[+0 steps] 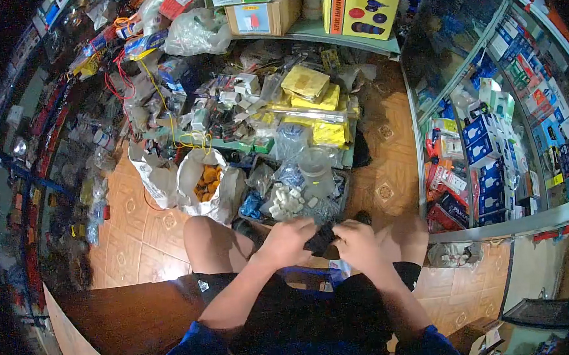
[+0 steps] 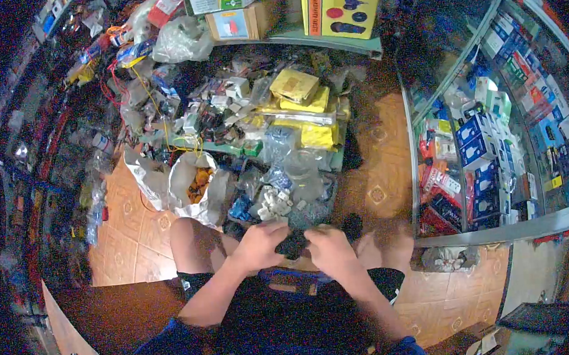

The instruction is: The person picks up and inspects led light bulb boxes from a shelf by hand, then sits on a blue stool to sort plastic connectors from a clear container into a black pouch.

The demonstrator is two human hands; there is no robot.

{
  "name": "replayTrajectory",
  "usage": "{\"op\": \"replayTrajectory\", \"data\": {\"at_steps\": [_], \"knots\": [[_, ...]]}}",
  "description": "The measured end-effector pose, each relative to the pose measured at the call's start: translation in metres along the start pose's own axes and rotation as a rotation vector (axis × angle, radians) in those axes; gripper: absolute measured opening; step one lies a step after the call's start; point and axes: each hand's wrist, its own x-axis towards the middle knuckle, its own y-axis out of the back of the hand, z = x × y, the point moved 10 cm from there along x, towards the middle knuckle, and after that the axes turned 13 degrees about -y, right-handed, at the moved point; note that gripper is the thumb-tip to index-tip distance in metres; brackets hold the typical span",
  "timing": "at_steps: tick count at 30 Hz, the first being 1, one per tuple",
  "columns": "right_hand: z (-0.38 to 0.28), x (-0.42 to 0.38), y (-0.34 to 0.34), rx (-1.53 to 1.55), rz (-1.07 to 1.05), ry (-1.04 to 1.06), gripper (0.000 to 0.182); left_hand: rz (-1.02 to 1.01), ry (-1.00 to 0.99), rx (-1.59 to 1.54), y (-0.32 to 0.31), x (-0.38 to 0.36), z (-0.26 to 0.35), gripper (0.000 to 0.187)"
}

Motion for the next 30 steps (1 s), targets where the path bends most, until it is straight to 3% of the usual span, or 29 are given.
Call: {"op": "replayTrajectory", "data": {"at_steps": [2,4,5,8,9,12,14,17,20,21,24,30], "knots": [[0.009,0.026,-0.001,0.17,-0.06,-0.048,0.014,0.197,0.071,-0.141,0.004,-0.004,-0.029,0.033],[0.029,0.053,-0.016,0.502,-0.093,-0.144,0.017,0.52,0.466,-0.429,-0.004,-0.029,-0.071,0.027],[0.064,0.071,-0.046,0.676,-0.121,-0.218,0.025,0.632,0.518,-0.573,-0.013,-0.034,-0.085,0.023],[0.132,0.121,-0.081,1.253,0.02,-0.551,0.028,0.802,0.586,-0.526,-0.026,-0.056,-0.135,0.022],[0.144,0.141,-0.081,1.217,0.056,-0.525,0.03,0.842,0.721,-0.538,-0.032,-0.069,-0.15,0.023],[0.208,0.181,-0.101,1.034,0.104,-0.522,0.035,0.913,0.814,-0.527,-0.048,-0.105,-0.19,0.023],[0.235,0.197,-0.108,0.544,0.211,-0.511,0.029,0.841,0.898,-0.439,-0.053,-0.119,-0.206,0.024],[0.178,0.211,-0.092,0.281,0.242,-0.326,0.021,0.76,0.912,-0.348,-0.048,-0.116,-0.206,0.027],[0.176,0.214,-0.112,-0.084,0.141,-0.314,0.022,0.683,0.928,-0.312,-0.058,-0.117,-0.21,0.029],[0.168,0.213,-0.112,-0.081,0.164,-0.225,0.018,0.678,0.928,-0.304,-0.053,-0.108,-0.201,0.032],[0.183,0.211,-0.144,-0.247,-0.104,-0.338,0.018,0.542,0.967,-0.229,-0.066,-0.111,-0.208,0.035],[0.193,0.198,-0.164,-0.374,-0.259,-0.308,0.027,0.525,0.876,-0.273,-0.082,-0.105,-0.214,0.035]]}}
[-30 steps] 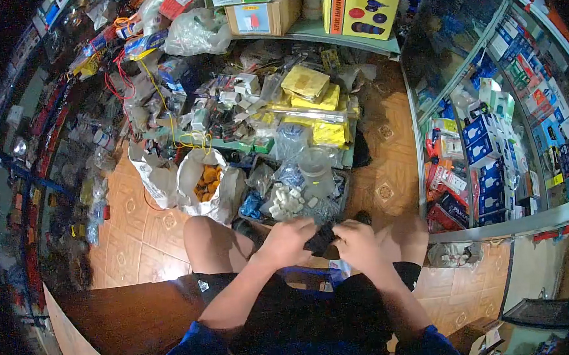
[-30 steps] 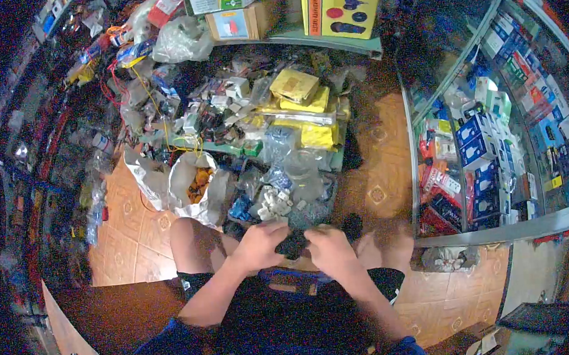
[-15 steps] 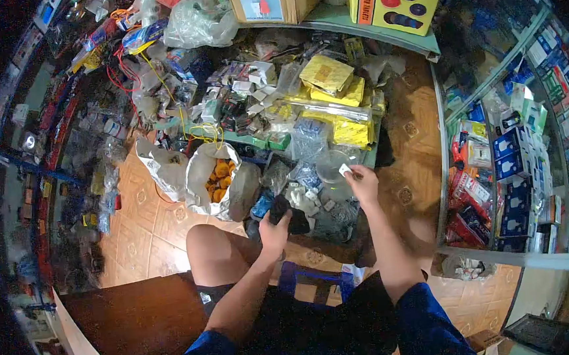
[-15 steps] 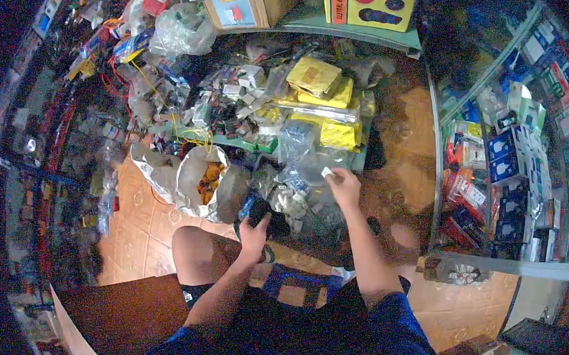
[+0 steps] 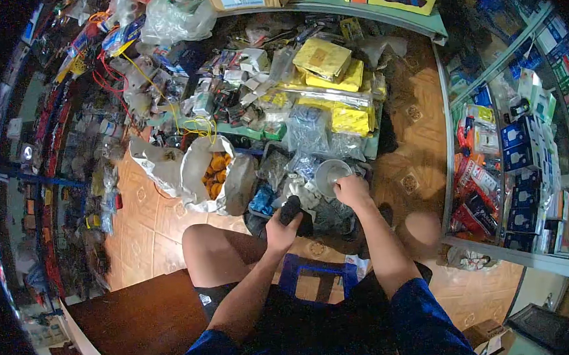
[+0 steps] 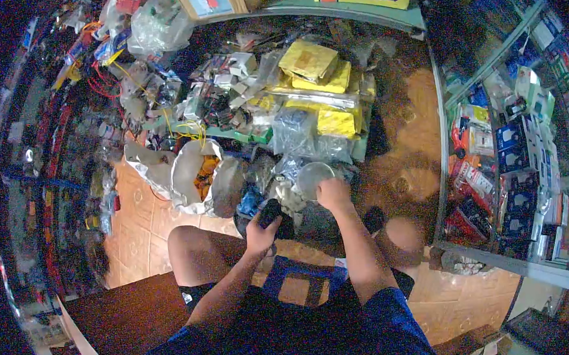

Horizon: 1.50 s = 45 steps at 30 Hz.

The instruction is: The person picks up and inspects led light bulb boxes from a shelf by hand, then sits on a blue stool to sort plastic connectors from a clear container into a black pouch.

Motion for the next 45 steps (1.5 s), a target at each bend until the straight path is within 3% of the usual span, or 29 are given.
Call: {"op": "replayTrajectory", "data": {"at_steps": [6,9,12,13,15,17,20,21,26,28,30,33,35,36,39,40,42,43,45], "knots": [[0.005,-0.01,0.003,0.052,-0.045,-0.058,0.025,-0.026,-0.004,0.002,-0.007,-0.001,0.003,0.036],[0.006,-0.012,0.023,0.141,0.028,-0.037,0.028,-0.209,0.095,0.148,-0.022,-0.005,-0.024,0.044],[0.007,-0.015,0.029,0.198,0.078,0.034,0.027,-0.486,-0.122,0.269,-0.058,-0.006,-0.048,0.053],[0.008,-0.014,0.029,0.214,0.085,0.058,0.025,-0.513,-0.331,0.298,-0.07,-0.006,-0.042,0.056],[0.008,-0.016,0.029,0.253,0.166,0.144,0.023,-0.579,-0.386,0.468,-0.099,0.005,-0.079,0.056],[0.011,-0.021,0.025,0.267,0.275,0.226,0.022,-0.854,-0.08,0.72,-0.129,0.016,-0.082,0.06],[0.003,-0.04,0.054,0.343,0.227,0.182,0.025,-0.897,-0.101,0.733,-0.169,0.038,-0.083,0.057],[0.003,-0.045,0.061,0.385,0.326,0.287,0.023,-0.932,-0.077,0.781,-0.185,0.04,-0.1,0.056],[0.023,-0.04,0.075,0.526,0.227,0.159,0.021,-0.837,-0.219,0.736,-0.247,0.041,-0.184,0.034],[0.028,-0.039,0.078,0.582,0.269,0.174,0.02,-1.035,-0.076,0.853,-0.233,0.044,-0.142,0.03],[0.034,-0.038,0.071,0.606,0.296,0.181,0.02,-1.021,-0.081,0.78,-0.246,0.048,-0.165,0.031],[0.036,-0.038,0.068,0.672,0.263,0.166,0.019,-0.893,-0.191,0.624,-0.233,0.049,-0.153,0.039],[0.037,-0.042,0.067,0.691,0.298,0.185,0.018,-0.797,-0.147,0.52,-0.213,0.046,-0.137,0.048],[0.042,-0.042,0.064,0.691,0.279,0.135,0.019,-0.758,-0.053,0.477,-0.205,0.044,-0.143,0.053],[0.06,-0.048,0.055,0.726,0.178,-0.082,0.02,-0.717,-0.092,0.41,-0.183,0.035,-0.123,0.059],[0.06,-0.052,0.055,0.768,0.156,-0.068,0.021,-0.689,-0.15,0.35,-0.17,0.033,-0.096,0.056],[0.06,-0.06,0.051,0.857,0.119,-0.048,0.023,-0.612,-0.455,0.151,-0.136,0.03,0.004,0.051],[0.05,-0.063,0.037,0.995,0.0,0.005,0.026,-0.599,-0.538,0.069,-0.117,0.026,0.05,0.048],[0.001,-0.099,0.063,1.177,-0.165,0.194,0.028,-0.594,-0.525,-0.045,-0.082,0.013,0.121,0.048]]}}
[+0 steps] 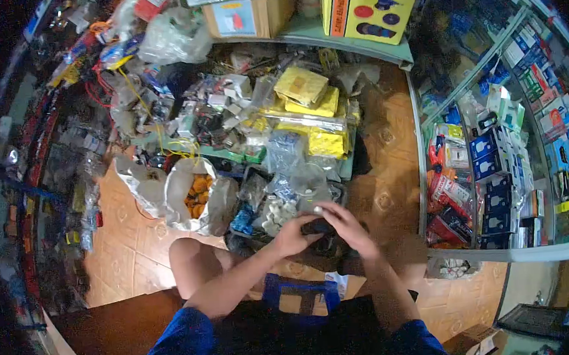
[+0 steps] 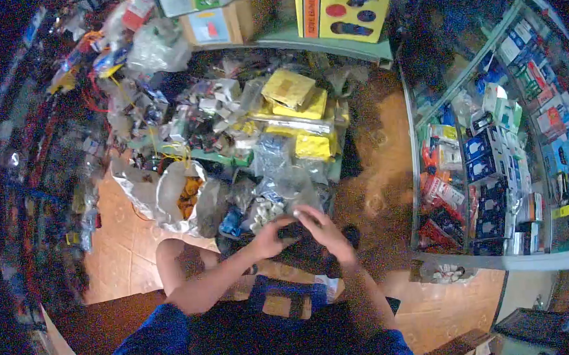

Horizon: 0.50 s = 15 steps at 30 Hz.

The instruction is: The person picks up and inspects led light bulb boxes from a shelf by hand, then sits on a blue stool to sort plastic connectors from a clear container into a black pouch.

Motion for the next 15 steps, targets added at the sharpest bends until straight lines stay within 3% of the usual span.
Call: {"op": "replayTrajectory", "data": {"at_steps": [1,2,5,6,9,10,11,13,15], "knots": [[-0.034,-0.019,-0.022,0.085,-0.112,0.042,0.028,0.015,0.048,-0.06,0.013,0.001,0.03,0.049],[-0.078,-0.045,-0.04,-0.005,-0.125,0.221,0.034,0.03,0.092,-0.123,0.021,0.0,0.055,0.051],[-0.08,-0.078,-0.052,0.671,-0.05,0.001,0.028,0.249,-0.169,0.286,0.055,-0.013,0.165,0.054],[-0.088,-0.096,-0.054,0.696,0.033,-0.01,0.022,0.304,-0.211,0.418,0.06,-0.02,0.194,0.049],[-0.079,-0.142,-0.063,0.971,0.137,-0.142,0.02,0.577,-0.147,0.242,0.073,-0.054,0.199,0.045],[-0.072,-0.148,-0.066,0.993,0.075,-0.1,0.024,0.803,0.026,0.071,0.075,-0.075,0.179,0.038],[-0.078,-0.158,-0.069,0.942,0.103,-0.055,0.026,0.891,0.015,0.11,0.081,-0.083,0.187,0.037],[-0.096,-0.178,-0.077,0.838,0.158,0.04,0.029,0.75,-0.113,0.219,0.068,-0.08,0.216,0.033],[-0.119,-0.18,-0.076,0.914,0.017,0.204,0.034,0.53,-0.293,0.248,0.039,-0.074,0.245,0.026]]}}
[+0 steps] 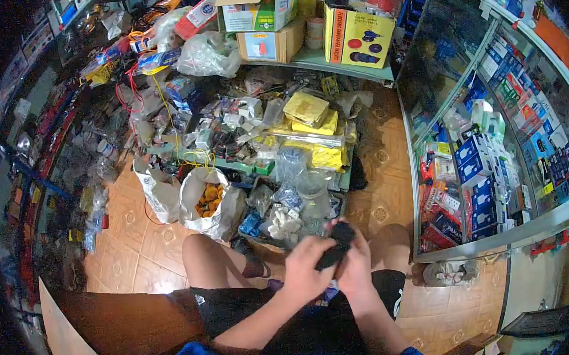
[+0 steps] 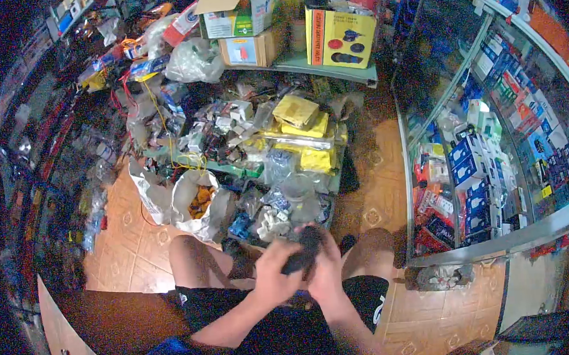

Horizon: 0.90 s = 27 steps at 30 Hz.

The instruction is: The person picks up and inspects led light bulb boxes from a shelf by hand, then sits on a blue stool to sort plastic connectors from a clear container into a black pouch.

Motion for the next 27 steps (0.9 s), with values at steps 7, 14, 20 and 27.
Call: {"op": "replayTrajectory", "data": {"at_steps": [7,14,20,27], "knots": [[-0.006,0.006,-0.018,-0.08,0.134,-0.011,0.04,0.097,0.025,0.05,0.023,0.033,0.004,0.029],[-0.015,-0.007,-0.05,-0.057,0.01,-0.025,0.045,0.23,0.038,0.118,0.054,0.056,0.011,0.031],[-0.015,-0.006,-0.046,0.388,-0.092,-0.182,0.041,0.63,0.462,-0.379,0.065,0.007,-0.024,0.034],[-0.012,0.009,-0.024,0.103,0.082,-0.053,0.042,0.295,0.198,-0.002,0.071,0.032,-0.005,0.042]]}}
